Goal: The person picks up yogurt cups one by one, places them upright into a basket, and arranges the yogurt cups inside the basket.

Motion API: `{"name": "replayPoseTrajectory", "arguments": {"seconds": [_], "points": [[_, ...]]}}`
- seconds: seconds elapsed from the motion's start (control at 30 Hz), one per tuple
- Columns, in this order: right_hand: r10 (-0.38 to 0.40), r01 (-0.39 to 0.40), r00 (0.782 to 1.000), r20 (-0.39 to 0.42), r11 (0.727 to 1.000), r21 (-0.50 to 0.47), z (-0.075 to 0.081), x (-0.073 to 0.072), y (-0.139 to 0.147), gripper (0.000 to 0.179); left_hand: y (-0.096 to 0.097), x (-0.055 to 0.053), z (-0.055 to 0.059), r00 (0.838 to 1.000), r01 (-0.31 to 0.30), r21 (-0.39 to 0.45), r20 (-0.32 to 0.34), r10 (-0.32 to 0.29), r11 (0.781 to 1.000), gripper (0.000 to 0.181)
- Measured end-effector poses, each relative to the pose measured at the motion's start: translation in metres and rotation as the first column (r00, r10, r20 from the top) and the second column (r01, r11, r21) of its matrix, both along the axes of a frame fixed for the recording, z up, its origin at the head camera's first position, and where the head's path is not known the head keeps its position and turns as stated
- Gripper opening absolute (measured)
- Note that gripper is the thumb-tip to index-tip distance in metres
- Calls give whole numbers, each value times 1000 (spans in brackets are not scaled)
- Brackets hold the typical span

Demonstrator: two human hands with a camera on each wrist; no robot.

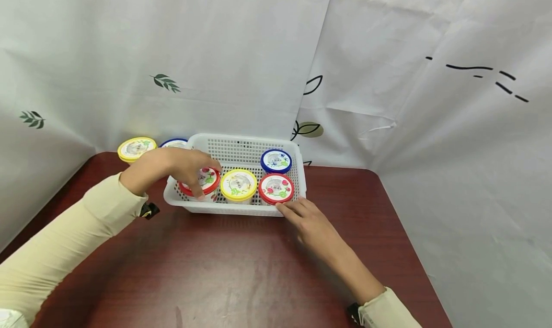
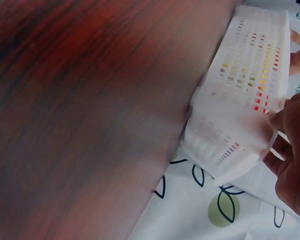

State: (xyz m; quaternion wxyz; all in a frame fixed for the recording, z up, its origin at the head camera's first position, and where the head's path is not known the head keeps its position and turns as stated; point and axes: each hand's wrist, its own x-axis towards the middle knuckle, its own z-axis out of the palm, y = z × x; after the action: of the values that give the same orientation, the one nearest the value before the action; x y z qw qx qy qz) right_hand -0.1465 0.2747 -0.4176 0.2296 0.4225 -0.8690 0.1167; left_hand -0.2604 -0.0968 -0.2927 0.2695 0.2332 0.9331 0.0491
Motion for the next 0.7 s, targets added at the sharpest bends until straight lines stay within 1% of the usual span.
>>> {"name": "replayPoseTrajectory", "arguments": {"seconds": [0.17, 0.27, 0.37, 0.5, 0.7], "points": [[4, -4, 1000, -5, 1000, -6, -1, -1, 0, 78, 0, -1, -7, 1000, -15, 0, -3, 15, 1000, 94], [2, -2, 1000, -10, 1000, -3, 0, -1, 0, 77, 0, -1, -10, 1000, -5, 2, -15, 5, 1000, 94], [0, 0, 1000, -18, 1000, -1, 0, -1, 0, 76, -1, -1, -13, 1000, -7, 2, -25, 7, 1000, 93], [0, -1, 999, -32, 1000, -5, -1, -1, 0, 73, -1, 0, -17, 1000, -9, 2, -21, 10, 1000, 92], [-1, 0, 999, -36, 1000, -8, -2, -1, -1, 71, -5, 0, -24, 999, 36, 7, -38, -36, 999, 89]]}}
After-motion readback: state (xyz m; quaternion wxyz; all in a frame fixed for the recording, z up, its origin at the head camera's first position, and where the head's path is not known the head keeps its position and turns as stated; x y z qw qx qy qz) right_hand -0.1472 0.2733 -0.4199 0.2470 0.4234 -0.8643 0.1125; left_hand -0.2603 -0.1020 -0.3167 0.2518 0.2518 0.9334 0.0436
